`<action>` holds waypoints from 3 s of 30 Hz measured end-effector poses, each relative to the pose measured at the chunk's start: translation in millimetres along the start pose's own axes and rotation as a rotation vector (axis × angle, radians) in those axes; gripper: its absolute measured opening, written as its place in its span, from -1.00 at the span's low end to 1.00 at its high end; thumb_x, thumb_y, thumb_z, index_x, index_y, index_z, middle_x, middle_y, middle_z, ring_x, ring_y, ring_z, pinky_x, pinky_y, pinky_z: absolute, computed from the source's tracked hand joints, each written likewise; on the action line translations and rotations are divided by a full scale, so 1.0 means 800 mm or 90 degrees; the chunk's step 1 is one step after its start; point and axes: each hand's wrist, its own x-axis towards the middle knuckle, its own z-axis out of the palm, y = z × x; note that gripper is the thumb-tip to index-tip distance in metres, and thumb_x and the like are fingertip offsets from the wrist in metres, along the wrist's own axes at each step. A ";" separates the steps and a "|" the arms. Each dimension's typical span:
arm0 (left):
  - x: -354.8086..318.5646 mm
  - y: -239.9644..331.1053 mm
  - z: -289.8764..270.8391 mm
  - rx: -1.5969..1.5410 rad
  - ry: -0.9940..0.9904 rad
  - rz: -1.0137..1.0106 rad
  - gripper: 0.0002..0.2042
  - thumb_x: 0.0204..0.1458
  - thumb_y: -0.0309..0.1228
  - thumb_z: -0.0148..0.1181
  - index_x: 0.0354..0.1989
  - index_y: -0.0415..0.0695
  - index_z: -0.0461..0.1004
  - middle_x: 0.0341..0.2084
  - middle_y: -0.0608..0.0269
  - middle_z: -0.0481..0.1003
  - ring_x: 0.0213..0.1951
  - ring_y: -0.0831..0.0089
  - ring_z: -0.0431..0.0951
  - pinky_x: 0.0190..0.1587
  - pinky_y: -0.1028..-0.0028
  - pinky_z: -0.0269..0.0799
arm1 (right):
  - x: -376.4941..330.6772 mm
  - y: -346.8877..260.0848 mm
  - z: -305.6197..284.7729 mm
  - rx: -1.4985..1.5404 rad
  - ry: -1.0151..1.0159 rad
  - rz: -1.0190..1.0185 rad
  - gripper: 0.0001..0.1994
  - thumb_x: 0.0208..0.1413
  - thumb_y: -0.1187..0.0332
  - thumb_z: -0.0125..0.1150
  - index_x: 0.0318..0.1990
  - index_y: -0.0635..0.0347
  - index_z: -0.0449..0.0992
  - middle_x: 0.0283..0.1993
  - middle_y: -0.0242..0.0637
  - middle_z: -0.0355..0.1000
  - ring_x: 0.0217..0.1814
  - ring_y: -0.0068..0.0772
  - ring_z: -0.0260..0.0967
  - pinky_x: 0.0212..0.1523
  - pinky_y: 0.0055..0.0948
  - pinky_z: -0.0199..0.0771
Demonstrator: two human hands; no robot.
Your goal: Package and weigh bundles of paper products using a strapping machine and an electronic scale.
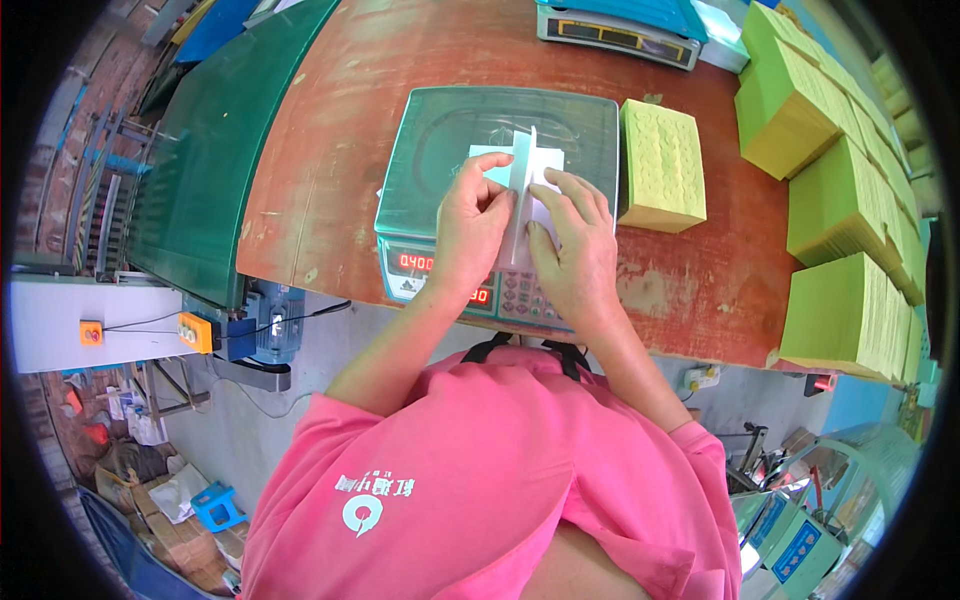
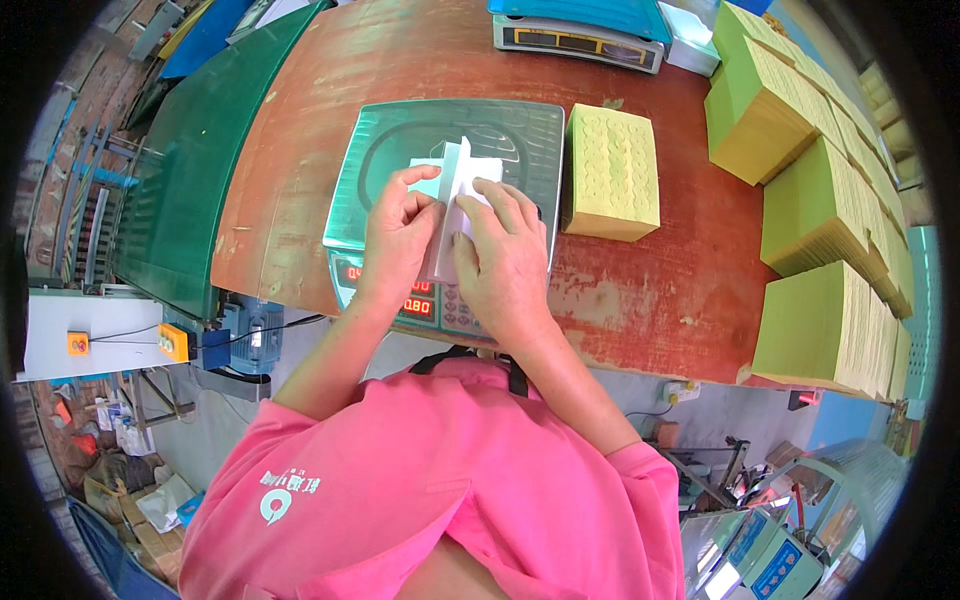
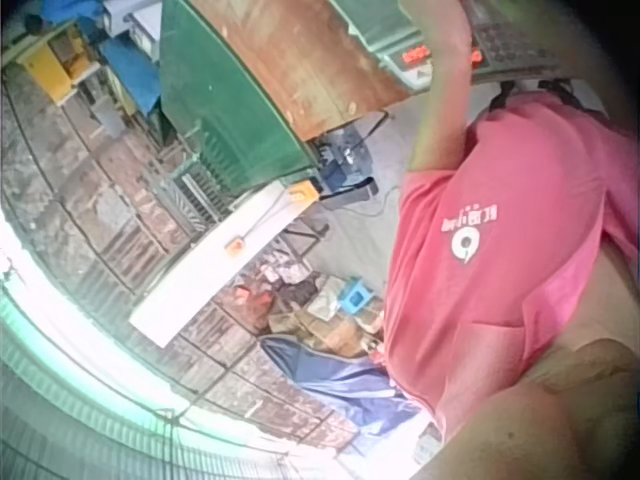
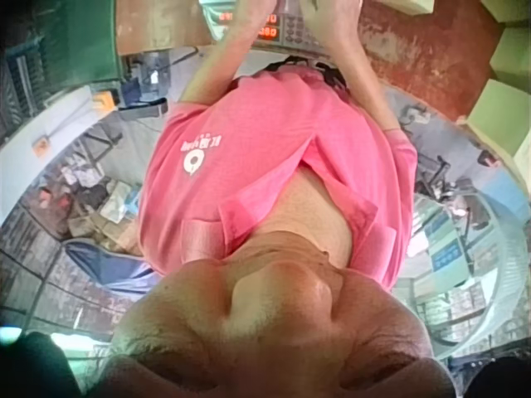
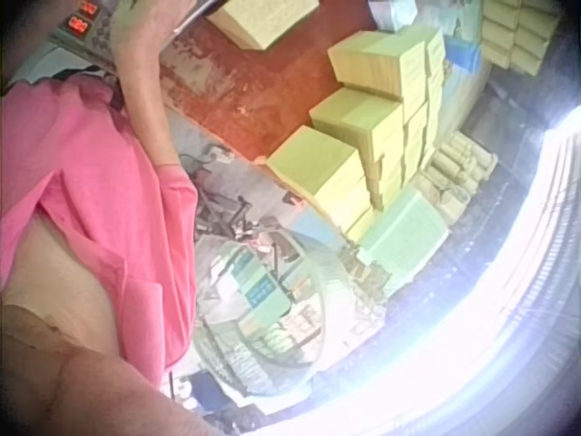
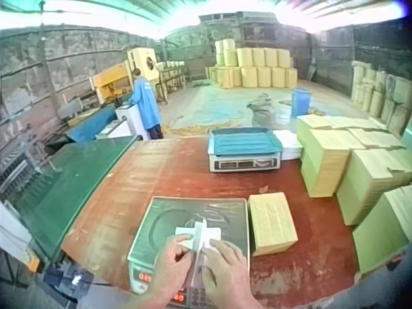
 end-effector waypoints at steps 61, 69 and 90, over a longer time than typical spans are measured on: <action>-0.003 -0.001 -0.007 -0.054 -0.064 -0.045 -0.88 0.11 -0.37 0.26 -0.35 -0.15 0.51 -0.47 0.49 0.43 -0.37 0.73 0.36 -0.31 0.64 0.29 | 0.016 0.005 -0.008 0.410 -0.111 0.349 -0.76 0.23 0.28 0.14 -0.20 0.35 0.49 -0.49 -0.29 0.47 -0.50 -0.59 0.39 -0.45 -0.52 0.45; -0.003 -0.006 -0.006 -0.070 -0.059 -0.044 -0.87 0.10 -0.38 0.27 -0.37 -0.16 0.51 -0.48 0.49 0.44 -0.39 0.73 0.35 -0.33 0.64 0.28 | 0.014 0.010 -0.006 0.386 -0.131 0.330 -0.76 0.19 0.30 0.18 -0.27 0.37 0.51 -0.55 -0.29 0.45 -0.52 -0.60 0.38 -0.49 -0.53 0.39; -0.003 -0.004 0.000 -0.068 -0.025 -0.029 -0.83 0.09 -0.36 0.27 -0.42 -0.20 0.50 -0.56 0.47 0.43 -0.46 0.73 0.33 -0.42 0.63 0.26 | 0.012 0.020 -0.004 0.424 -0.158 0.332 -0.82 0.17 0.36 0.20 -0.36 0.32 0.53 -0.54 -0.37 0.42 -0.53 -0.64 0.33 -0.51 -0.55 0.37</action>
